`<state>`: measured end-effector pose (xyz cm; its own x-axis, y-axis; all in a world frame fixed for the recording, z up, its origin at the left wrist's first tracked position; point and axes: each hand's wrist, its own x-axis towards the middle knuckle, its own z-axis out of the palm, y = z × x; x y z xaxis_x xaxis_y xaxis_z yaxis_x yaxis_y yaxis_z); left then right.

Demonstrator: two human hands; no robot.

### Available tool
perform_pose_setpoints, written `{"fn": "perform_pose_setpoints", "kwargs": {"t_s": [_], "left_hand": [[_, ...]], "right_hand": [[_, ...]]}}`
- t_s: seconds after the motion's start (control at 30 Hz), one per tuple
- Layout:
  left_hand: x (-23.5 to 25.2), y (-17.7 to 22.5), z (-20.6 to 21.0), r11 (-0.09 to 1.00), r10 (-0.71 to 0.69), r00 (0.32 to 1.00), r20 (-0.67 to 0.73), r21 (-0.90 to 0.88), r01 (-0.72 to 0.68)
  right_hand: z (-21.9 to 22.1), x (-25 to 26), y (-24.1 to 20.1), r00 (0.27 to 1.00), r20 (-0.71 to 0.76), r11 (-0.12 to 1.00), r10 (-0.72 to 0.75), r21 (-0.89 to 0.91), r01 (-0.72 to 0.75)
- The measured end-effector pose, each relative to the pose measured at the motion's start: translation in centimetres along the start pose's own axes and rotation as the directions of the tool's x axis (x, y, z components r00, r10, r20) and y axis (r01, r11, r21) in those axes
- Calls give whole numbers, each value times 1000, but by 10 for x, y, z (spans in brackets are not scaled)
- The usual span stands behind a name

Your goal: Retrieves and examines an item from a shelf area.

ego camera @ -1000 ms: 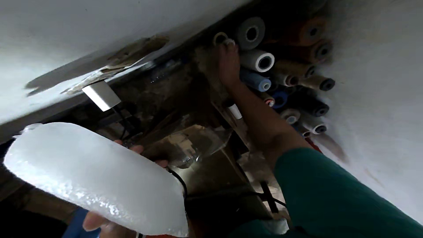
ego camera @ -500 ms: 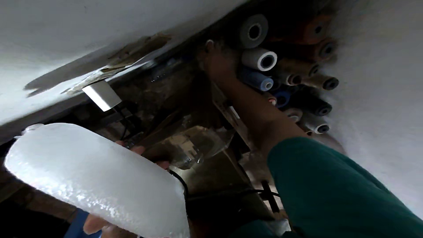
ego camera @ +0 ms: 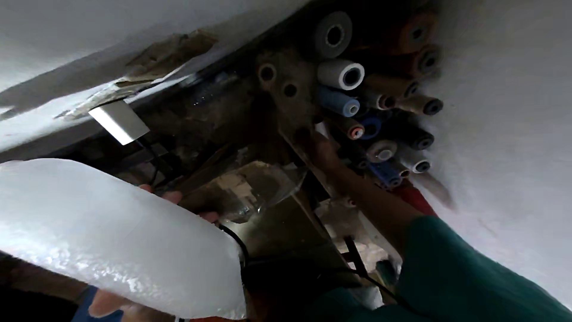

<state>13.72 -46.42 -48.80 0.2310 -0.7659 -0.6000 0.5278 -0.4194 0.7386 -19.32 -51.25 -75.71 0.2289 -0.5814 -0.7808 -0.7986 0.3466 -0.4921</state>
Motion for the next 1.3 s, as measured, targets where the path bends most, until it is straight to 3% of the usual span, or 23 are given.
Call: {"fn": "perform_pose_setpoints", "kwargs": {"t_s": [0.1,0.2,0.3,0.37,0.4,0.43,0.47,0.5,0.57,0.63,0.67,0.7,0.77,0.87,1.0,1.07,1.3], "left_hand": [[-4,-6,-22,979,-37,977,208,-190,78],[-2,-6,-19,962,-28,968,249,-255,93],[0,-4,-16,955,-21,957,290,-278,106],[1,-2,-16,954,-34,956,290,-275,117],[0,-1,-16,959,-36,958,286,-261,114],[0,0,-16,960,-37,958,284,-256,113],[-1,1,-17,960,-42,955,293,-254,120],[-2,2,-18,958,-50,953,298,-256,131],[-6,4,-18,941,-77,951,299,-294,168],[-8,4,-17,942,-79,958,276,-293,162],[-8,4,-17,939,-74,958,278,-305,161],[-7,3,-17,937,-67,957,282,-312,158],[-5,3,-16,933,-41,963,265,-335,132],[-5,2,-16,939,-55,949,310,-307,154],[-4,-1,-15,941,-62,952,301,-299,156],[-1,-3,-17,952,-35,941,338,-274,134],[-2,-5,-15,979,-18,970,244,-194,67]], "right_hand": [[35,-22,44,932,48,924,359,121,-362],[59,-11,67,785,138,784,604,71,-616],[77,6,82,761,325,828,561,-205,-523],[72,11,69,865,268,903,424,-191,-384],[65,8,55,900,190,919,391,-126,-373],[50,6,35,884,142,895,445,-32,-445],[11,11,6,746,334,774,576,71,-629],[-12,13,-14,647,383,624,660,201,-755],[-26,18,-27,556,368,465,745,310,-829],[-11,27,-4,592,372,520,715,283,-806],[12,33,21,664,319,596,676,293,-747],[48,37,49,763,123,686,635,366,-629],[65,54,72,793,149,710,591,369,-599],[50,60,50,769,217,692,601,341,-637],[42,60,6,828,31,818,560,137,-558],[43,65,-6,871,-73,871,486,125,-476],[26,96,-48,932,-80,933,354,96,-347]]}}
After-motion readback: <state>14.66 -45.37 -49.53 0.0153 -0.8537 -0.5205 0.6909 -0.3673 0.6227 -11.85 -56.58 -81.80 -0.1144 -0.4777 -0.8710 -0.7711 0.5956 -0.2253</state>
